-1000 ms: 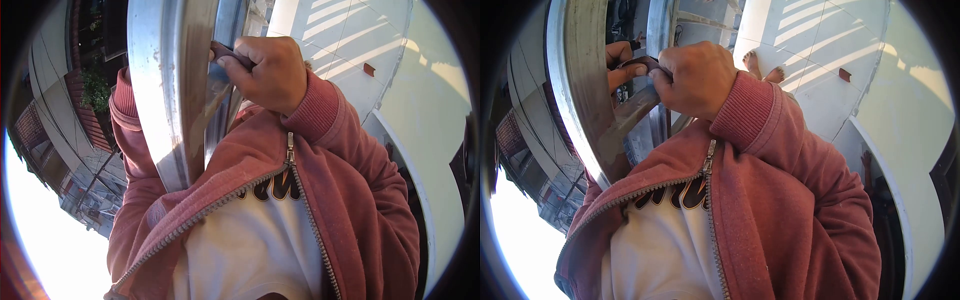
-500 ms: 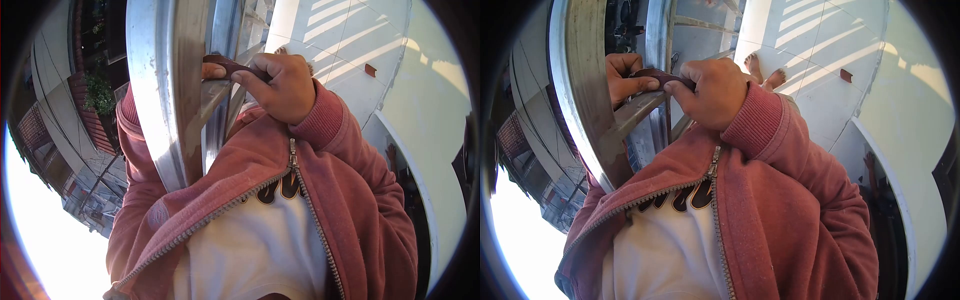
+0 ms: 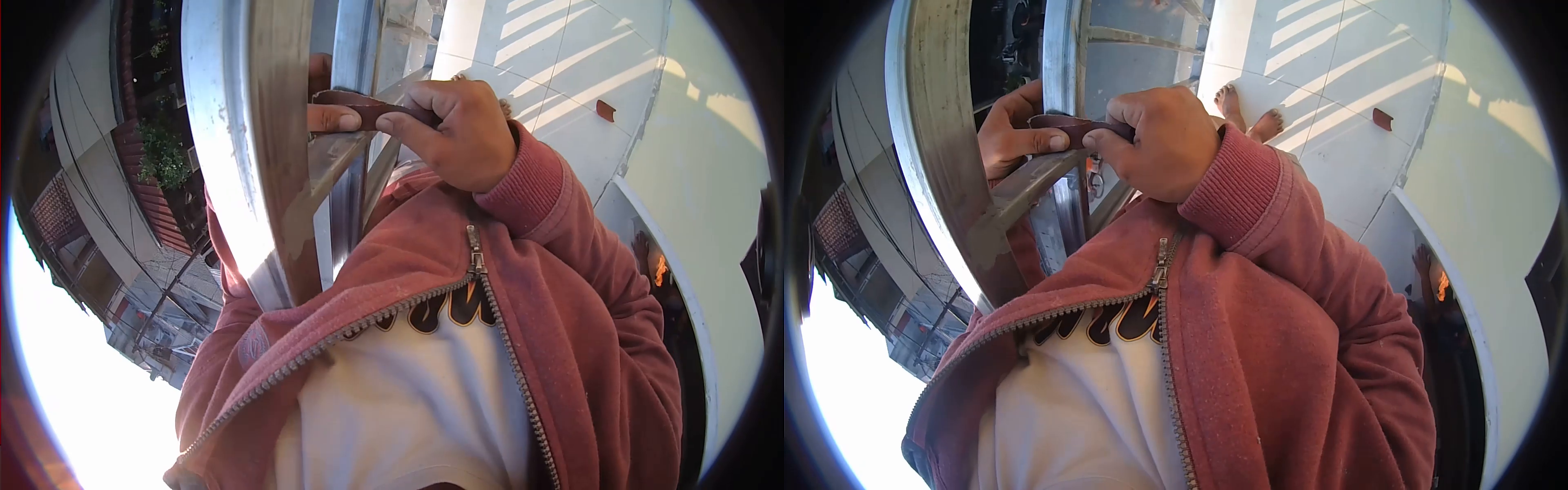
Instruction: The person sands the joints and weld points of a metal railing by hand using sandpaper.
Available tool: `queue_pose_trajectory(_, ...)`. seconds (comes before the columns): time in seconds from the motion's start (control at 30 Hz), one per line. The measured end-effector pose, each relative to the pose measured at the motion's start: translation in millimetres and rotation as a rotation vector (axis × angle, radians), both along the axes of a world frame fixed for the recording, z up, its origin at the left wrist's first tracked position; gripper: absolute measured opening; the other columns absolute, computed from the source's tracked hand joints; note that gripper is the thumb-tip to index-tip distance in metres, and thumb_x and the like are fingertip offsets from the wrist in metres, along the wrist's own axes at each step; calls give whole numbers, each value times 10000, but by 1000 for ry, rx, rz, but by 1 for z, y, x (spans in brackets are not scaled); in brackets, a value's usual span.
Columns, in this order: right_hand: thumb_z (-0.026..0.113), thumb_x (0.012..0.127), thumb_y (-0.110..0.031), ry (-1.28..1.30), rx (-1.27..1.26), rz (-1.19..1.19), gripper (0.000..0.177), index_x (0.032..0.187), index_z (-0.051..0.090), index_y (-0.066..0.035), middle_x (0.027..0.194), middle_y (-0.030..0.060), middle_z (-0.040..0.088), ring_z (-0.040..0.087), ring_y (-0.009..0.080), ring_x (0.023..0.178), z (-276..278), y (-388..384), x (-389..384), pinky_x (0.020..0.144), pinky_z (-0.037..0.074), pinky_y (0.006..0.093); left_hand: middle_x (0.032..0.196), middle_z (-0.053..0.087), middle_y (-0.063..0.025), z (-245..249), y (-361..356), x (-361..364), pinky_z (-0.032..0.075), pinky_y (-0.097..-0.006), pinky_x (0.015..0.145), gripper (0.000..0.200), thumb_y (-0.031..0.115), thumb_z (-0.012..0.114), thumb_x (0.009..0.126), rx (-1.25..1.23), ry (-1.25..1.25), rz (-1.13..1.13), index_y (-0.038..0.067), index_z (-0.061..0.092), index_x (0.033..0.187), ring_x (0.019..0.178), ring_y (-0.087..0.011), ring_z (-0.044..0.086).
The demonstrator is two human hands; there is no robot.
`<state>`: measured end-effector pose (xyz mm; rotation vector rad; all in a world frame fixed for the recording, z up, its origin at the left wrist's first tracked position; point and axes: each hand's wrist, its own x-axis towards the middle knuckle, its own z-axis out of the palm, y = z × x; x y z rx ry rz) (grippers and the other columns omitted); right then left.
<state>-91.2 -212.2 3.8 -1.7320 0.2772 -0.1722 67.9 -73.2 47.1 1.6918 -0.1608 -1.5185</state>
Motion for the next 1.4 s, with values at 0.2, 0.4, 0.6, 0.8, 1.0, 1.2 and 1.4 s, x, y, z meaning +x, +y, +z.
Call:
queue_pose_trajectory(0.2, 658, 789, -156, 102, 79, 28, 224, 650, 578, 1, 494, 60, 456, 400, 108, 444, -4, -9, -6, 432, 340, 276, 963, 648, -159, -7, -9, -1, 480, -295, 834, 476, 59, 729, 684, 104, -150, -223, -57, 561, 1115, 874, -188, 637)
queue_pose_trajectory(0.4, 634, 775, -197, 39, 97, 52, 232, 669, 598, 6, 509, 126, 531, 521, 250, 443, -3, -8, -6, 477, 419, 355, 892, 663, -115, -19, -2, 17, 496, -281, 765, 357, 85, 741, 706, -126, 10, -298, -40, 603, 1010, 806, -143, 633)
queue_pose_trajectory(0.6, 631, 785, -209, 118, 81, 62, 237, 679, 595, 0, 538, 125, 542, 524, 241, 458, 0, -8, -6, 480, 417, 343, 825, 661, -82, -22, 0, 9, 484, -267, 706, 308, 108, 770, 690, -50, -91, -298, -20, 632, 935, 725, -108, 600)
queue_pose_trajectory(0.8, 630, 829, -154, 13, 115, 88, 283, 619, 509, -8, 495, 33, 418, 374, 91, 450, -3, -13, -7, 433, 314, 264, 828, 659, -75, -5, -15, 5, 475, -268, 708, 322, 100, 770, 686, 59, -126, -343, -17, 621, 947, 726, -114, 602)
queue_pose_trajectory(1.0, 640, 786, -207, 131, 181, 127, 251, 662, 580, 3, 521, 120, 515, 494, 221, 448, 5, -13, 3, 474, 397, 340, 872, 651, -70, -21, 2, 13, 473, -254, 719, 375, 111, 765, 689, -153, 20, -262, -21, 607, 1002, 769, -107, 598)
queue_pose_trajectory(1.2, 640, 786, -223, 94, 96, 122, 254, 666, 582, -6, 528, 112, 512, 485, 208, 453, 1, -18, -1, 475, 390, 339, 827, 656, -78, -7, -16, 8, 477, -255, 692, 329, 81, 766, 678, 48, -110, -386, -16, 622, 958, 731, -113, 607)
queue_pose_trajectory(1.4, 648, 779, -239, 218, 161, 168, 243, 701, 600, -13, 544, 119, 526, 511, 227, 475, -2, -20, 1, 497, 405, 331, 829, 652, -94, -18, 1, 15, 477, -249, 686, 383, 105, 755, 684, -126, -37, -322, -50, 607, 1001, 718, -124, 608)
